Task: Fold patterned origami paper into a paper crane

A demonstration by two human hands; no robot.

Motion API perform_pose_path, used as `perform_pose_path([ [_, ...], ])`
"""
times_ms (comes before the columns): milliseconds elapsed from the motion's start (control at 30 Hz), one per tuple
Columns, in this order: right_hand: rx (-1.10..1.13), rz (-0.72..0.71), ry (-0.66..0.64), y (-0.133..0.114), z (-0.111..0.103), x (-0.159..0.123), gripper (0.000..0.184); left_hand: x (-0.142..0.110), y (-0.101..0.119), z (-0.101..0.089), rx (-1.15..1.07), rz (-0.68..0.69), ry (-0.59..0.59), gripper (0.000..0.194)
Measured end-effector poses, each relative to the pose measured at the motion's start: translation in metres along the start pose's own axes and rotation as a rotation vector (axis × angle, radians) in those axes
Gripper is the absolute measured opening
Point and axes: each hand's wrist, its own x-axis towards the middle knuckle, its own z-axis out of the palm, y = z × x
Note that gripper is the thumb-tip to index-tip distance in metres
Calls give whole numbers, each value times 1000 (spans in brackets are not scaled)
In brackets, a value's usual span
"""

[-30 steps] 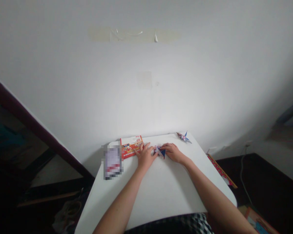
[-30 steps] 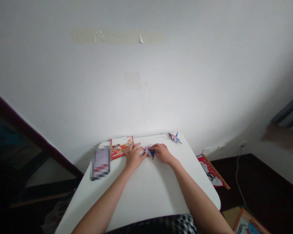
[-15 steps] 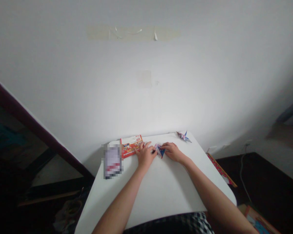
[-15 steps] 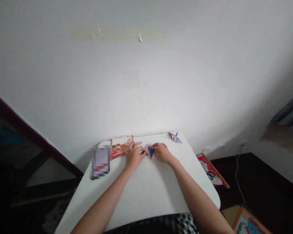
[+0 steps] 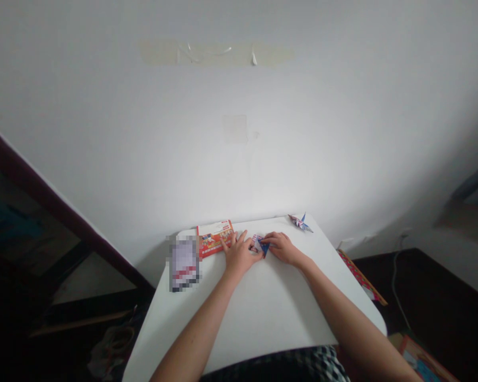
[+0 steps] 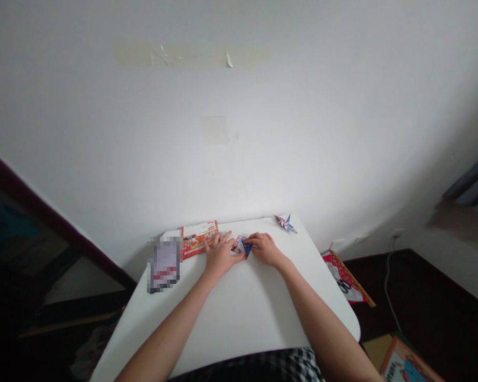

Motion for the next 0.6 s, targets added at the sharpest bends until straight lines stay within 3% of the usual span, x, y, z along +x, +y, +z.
perform_pose_path([
  [300, 10, -4, -8, 2, 0, 1, 46, 1, -5, 5, 10, 0, -16, 40],
  [600, 7, 11, 134, 4, 3, 2, 31, 4, -11, 8, -55, 0, -38, 37],
])
